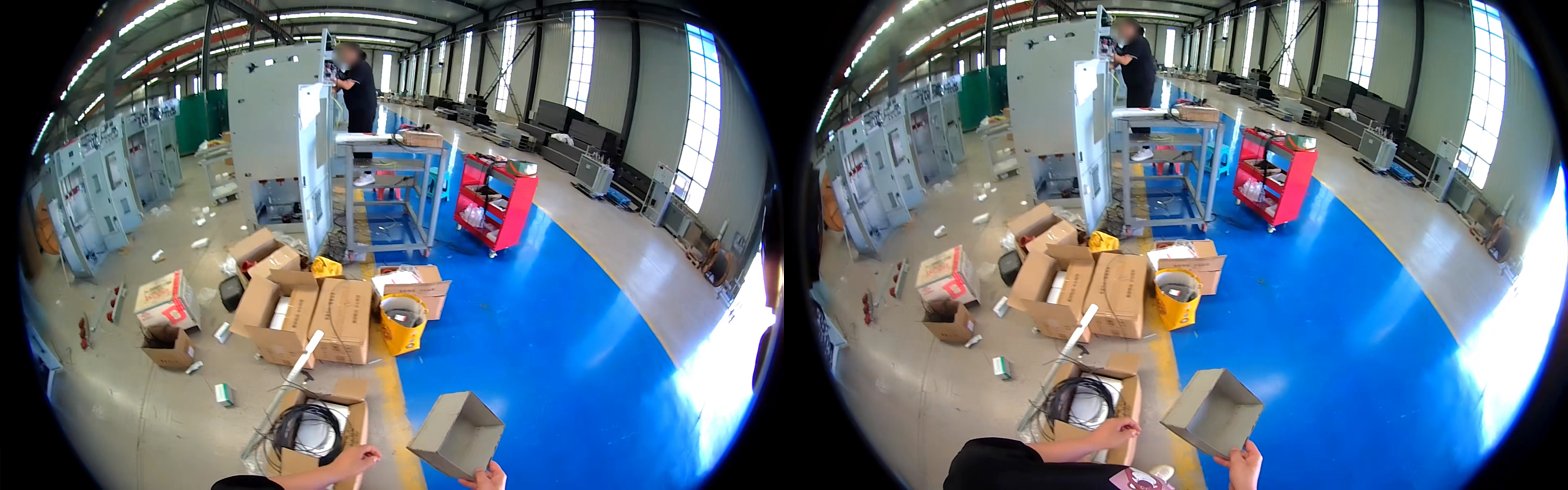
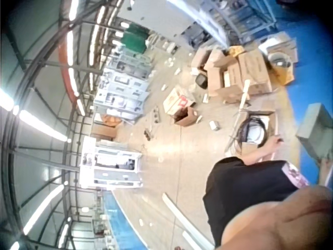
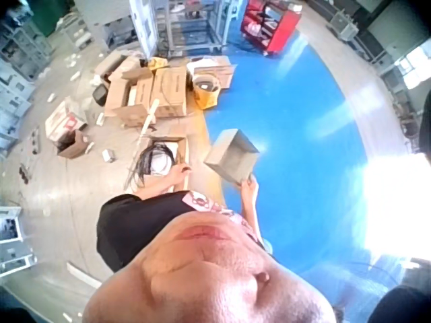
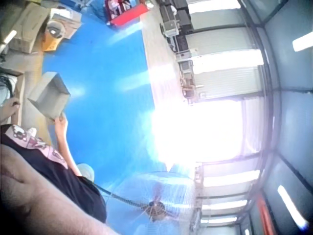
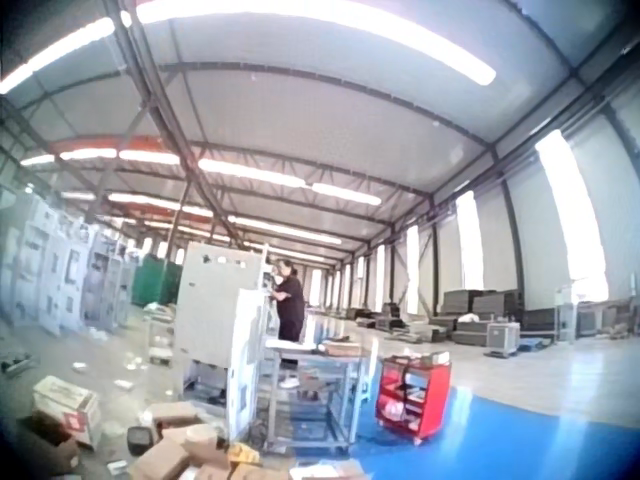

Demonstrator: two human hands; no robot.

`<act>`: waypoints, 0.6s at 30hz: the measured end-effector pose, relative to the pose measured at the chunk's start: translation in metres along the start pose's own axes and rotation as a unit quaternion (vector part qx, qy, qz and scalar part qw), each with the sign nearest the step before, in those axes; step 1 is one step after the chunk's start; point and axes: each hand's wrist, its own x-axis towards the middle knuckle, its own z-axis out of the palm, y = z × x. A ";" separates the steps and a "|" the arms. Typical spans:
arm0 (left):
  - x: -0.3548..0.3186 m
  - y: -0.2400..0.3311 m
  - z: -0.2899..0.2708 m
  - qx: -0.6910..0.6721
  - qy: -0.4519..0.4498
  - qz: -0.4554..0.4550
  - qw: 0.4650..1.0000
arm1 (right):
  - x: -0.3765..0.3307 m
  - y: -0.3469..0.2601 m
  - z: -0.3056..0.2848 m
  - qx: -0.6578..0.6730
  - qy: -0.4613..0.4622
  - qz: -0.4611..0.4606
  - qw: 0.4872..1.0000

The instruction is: The person strips the insulation off several black wires using pliers and then organizes them inside an open electrical cabinet. They walk around the workshop to retrieve a small box and return to continue arranging the wires.

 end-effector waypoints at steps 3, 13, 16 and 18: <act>0.050 -0.008 0.021 -0.106 0.009 -0.013 0.994 | 0.025 -0.013 -0.026 0.028 -0.006 0.031 0.999; 0.182 0.128 0.083 -0.237 -0.046 0.044 0.969 | 0.137 -0.031 -0.100 0.048 -0.024 0.021 0.998; 0.229 0.161 0.124 -0.226 -0.059 0.047 0.971 | 0.189 -0.014 -0.136 0.032 -0.038 0.030 0.998; 0.265 0.191 0.146 -0.204 -0.045 0.017 0.978 | 0.226 -0.029 -0.155 -0.007 -0.034 0.049 0.998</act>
